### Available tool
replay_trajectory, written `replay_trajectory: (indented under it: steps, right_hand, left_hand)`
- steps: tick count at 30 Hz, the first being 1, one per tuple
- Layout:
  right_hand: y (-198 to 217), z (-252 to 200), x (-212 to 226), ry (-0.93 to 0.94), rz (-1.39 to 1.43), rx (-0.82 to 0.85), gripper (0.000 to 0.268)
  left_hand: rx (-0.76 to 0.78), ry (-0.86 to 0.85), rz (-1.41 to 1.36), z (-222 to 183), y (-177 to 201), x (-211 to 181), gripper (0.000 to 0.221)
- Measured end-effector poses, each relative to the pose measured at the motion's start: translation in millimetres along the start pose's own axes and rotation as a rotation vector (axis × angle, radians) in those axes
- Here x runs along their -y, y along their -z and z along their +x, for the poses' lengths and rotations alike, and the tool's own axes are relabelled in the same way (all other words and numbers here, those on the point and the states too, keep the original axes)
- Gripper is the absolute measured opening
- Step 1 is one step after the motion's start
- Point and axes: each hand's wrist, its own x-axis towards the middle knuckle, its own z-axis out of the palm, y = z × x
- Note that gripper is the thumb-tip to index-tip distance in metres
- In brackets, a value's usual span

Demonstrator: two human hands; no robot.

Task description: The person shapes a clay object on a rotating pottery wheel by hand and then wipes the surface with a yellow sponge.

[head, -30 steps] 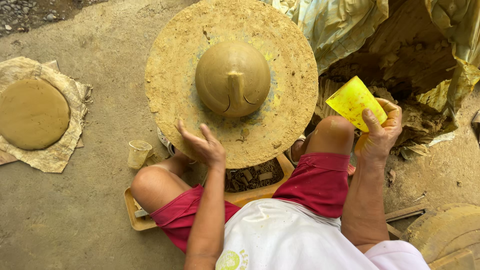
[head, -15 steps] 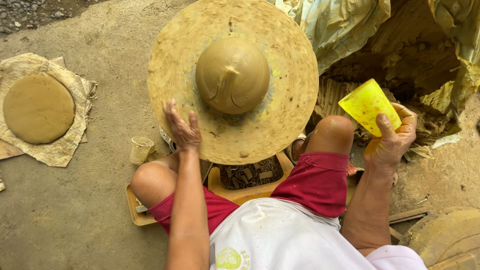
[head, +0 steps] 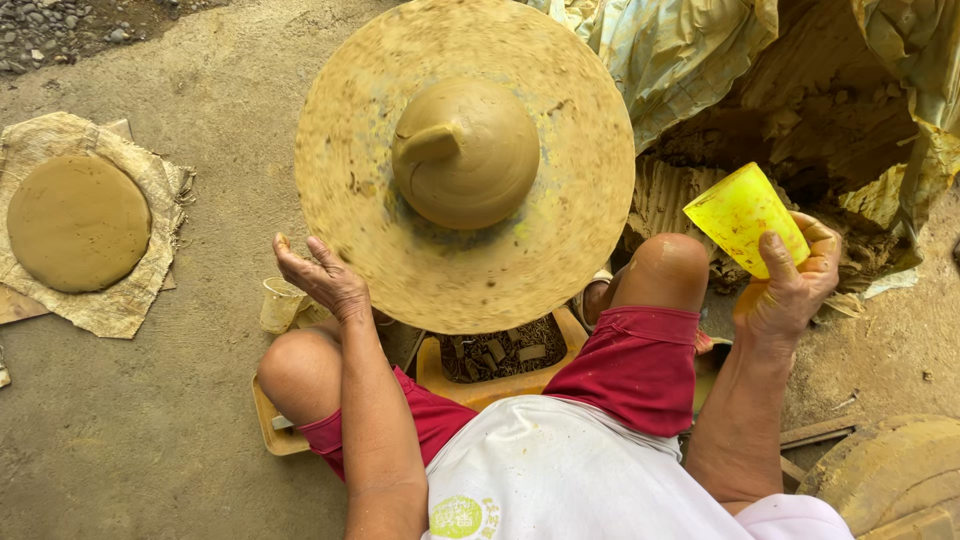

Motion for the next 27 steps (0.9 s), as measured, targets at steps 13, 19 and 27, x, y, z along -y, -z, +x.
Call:
replay_trajectory:
  steps: [13,19,27]
  right_hand:
    - [-8.9,-1.1,-2.1,-0.024,-0.009,0.009,0.043]
    - [-13.8,-1.2,-7.7,-0.042,-0.003,0.003,0.047]
    - [-30.9,0.1,-8.9,-0.026,-0.130,0.089,0.053]
  left_hand:
    - [0.249,0.560,-0.152,-1.3,-9.8,18.1,0.048]
    - [0.269,0.539,-0.158,2.4,-13.2,20.5,0.052]
    - [0.297,0.668,-0.576,4.3,-23.8,43.5,0.089]
